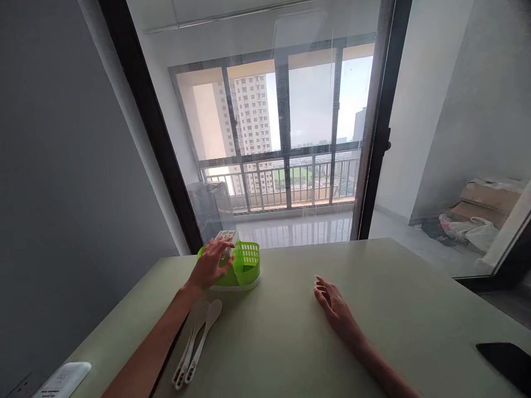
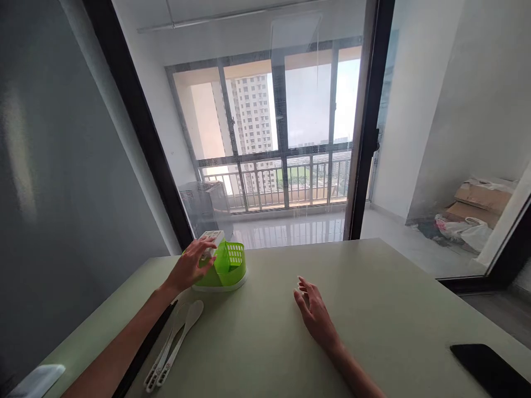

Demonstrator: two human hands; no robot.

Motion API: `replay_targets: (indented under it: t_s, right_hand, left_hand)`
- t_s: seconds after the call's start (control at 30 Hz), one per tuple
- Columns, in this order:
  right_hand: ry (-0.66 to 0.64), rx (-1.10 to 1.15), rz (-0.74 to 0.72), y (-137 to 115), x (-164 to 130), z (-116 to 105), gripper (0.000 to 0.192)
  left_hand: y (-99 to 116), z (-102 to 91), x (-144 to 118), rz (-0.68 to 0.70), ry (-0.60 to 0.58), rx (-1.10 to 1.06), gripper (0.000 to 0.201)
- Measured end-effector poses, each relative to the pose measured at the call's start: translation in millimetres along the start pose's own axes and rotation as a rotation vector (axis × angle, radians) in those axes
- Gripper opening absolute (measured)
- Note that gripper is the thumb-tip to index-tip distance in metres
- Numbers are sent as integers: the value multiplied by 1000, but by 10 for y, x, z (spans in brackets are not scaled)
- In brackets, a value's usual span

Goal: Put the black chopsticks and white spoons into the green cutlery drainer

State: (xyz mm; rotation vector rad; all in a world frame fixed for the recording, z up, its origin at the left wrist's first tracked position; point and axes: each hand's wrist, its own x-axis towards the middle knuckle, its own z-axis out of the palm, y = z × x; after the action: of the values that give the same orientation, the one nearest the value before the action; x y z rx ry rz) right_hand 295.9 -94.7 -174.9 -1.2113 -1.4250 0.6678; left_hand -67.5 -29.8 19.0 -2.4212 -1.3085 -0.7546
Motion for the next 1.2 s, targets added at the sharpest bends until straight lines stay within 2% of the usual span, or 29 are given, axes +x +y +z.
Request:
replay_targets:
  t_s: [0.17, 0.43, 0.6, 0.7, 0.8, 0.87, 0.93, 1.0, 1.07, 1.13, 1.2]
  right_hand:
    - [8, -1, -9, 15, 4, 0, 52]
    - [26, -11, -21, 23, 12, 1, 49]
    - [-8, -10, -14, 24, -6, -10, 45]
    - [-32, -4, 4, 11, -16, -21, 45]
    - [-44, -12, 10, -1, -18, -26, 46]
    - [-46, -24, 7, -5, -16, -25, 45]
    - [-43, -37, 5, -9, -12, -27, 44]
    - [-57, -50, -3, -18, -11, -35, 43]
    - [-93, -75, -19, -38, -14, -49, 41]
    - [-139, -116, -32, -65, -22, -66, 40]
    - [-163, -152, -38, -93, -29, -79, 40]
  left_hand:
    - [-232, -105, -116, -74, 32, 59, 47]
    - [-384, -165, -228, -76, 7, 106, 49]
    - [-419, -172, -286, -83, 24, 137, 47]
    - [-340, -137, -314, -84, 75, 169, 45]
    - [-112, -38, -371, -89, 178, 191, 41]
    - [143, 73, -429, -72, 224, 166, 39]
    - [466, 217, -494, -13, 200, 88, 37]
    - [820, 390, -553, 33, 117, -44, 32]
    - [1158, 579, -602, 40, -36, -197, 23]
    - [1437, 767, -644, -71, -197, -346, 26]
    - [1635, 931, -684, -128, -267, -401, 35]
